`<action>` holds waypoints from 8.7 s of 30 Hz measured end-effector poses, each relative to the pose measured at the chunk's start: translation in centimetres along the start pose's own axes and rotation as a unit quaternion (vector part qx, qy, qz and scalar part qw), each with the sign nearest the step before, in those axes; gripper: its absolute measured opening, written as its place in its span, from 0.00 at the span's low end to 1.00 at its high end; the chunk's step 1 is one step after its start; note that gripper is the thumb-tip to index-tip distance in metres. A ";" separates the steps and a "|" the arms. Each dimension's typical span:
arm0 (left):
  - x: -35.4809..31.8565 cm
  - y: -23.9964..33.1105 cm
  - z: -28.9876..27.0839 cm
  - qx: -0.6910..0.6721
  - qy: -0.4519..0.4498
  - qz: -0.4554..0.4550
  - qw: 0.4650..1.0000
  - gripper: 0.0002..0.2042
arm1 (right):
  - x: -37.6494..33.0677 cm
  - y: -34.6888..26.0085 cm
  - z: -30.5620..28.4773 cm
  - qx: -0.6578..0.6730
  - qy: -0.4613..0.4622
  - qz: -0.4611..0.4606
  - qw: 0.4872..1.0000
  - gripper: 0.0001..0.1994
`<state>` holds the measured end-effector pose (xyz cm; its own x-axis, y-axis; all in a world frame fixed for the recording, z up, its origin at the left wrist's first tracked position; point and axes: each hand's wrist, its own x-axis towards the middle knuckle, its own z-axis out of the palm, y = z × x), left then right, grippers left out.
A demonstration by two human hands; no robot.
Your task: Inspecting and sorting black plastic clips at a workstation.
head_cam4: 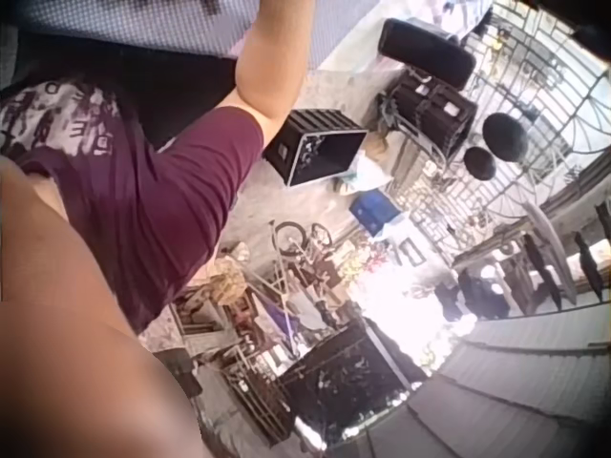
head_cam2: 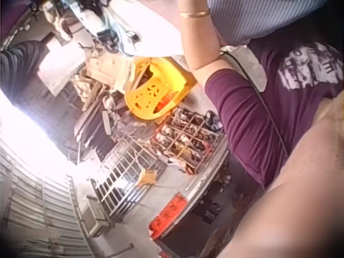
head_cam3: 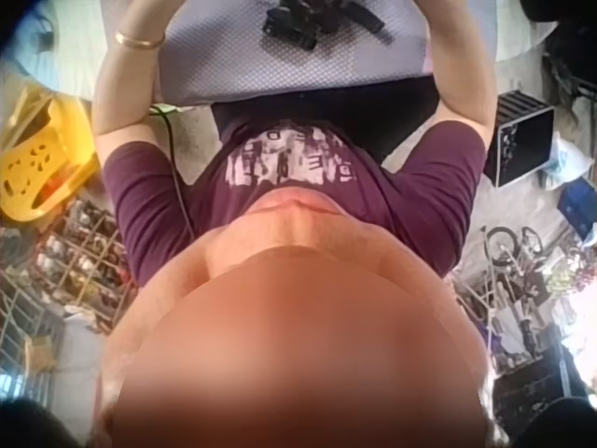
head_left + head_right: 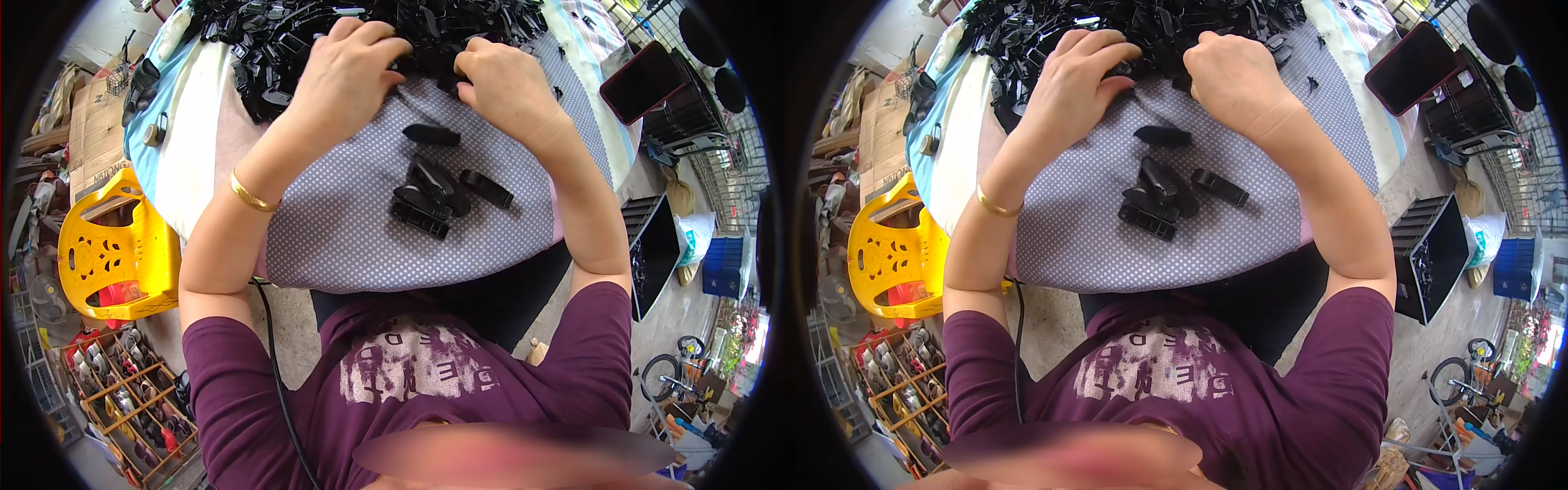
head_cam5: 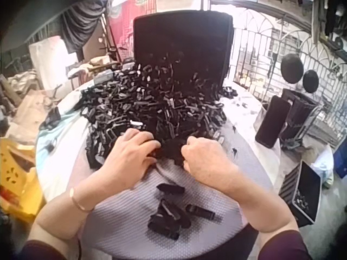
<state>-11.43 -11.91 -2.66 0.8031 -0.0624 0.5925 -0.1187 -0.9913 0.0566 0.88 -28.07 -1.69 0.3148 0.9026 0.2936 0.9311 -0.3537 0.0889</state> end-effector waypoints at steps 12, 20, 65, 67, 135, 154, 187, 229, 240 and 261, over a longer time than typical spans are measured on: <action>0.5 -0.4 -0.9 -0.089 -0.029 -0.108 0.990 0.12 | 1.1 2.3 0.4 0.330 0.112 0.062 0.935 0.13; 0.6 -0.1 0.3 -0.379 -0.036 -0.202 0.902 0.15 | 1.8 -2.3 0.8 0.643 0.313 -0.001 0.699 0.13; 0.4 -0.8 -0.4 -0.652 0.079 -0.194 0.729 0.14 | 0.6 -2.1 0.4 0.548 0.028 0.026 0.836 0.13; 0.4 -1.0 -0.6 -0.647 0.073 -0.178 0.738 0.14 | 0.4 -2.4 0.3 0.516 0.056 0.019 0.855 0.12; 0.7 1.1 -0.9 -0.559 0.080 -0.229 0.793 0.14 | 0.9 -2.8 0.8 0.506 0.267 0.032 0.820 0.10; 0.7 -0.5 -0.4 -0.620 0.073 -0.209 0.753 0.11 | 0.9 -1.5 0.0 0.463 0.020 -0.005 0.886 0.13; 0.8 0.6 -0.4 -0.639 0.049 -0.284 0.713 0.19 | 0.9 -1.2 0.6 0.580 0.055 0.044 0.811 0.14; 1.0 2.4 -2.9 -0.400 -0.080 -0.107 0.907 0.17 | 0.4 5.9 -2.4 0.327 -0.027 0.045 0.944 0.14; 0.2 3.2 0.1 -0.453 -0.118 -0.205 0.859 0.14 | 0.1 2.4 -0.6 0.078 -0.008 0.010 0.997 0.15; -0.1 -1.9 1.5 -0.628 0.081 -0.286 0.719 0.21 | 3.0 2.1 2.0 0.229 0.216 -0.128 0.940 0.13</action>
<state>-10.36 -10.23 -4.04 0.8635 0.4300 0.2635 -0.3115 0.0440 0.9492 4.18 -25.65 -2.55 0.0568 0.7253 0.6861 0.9789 0.0947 -0.1811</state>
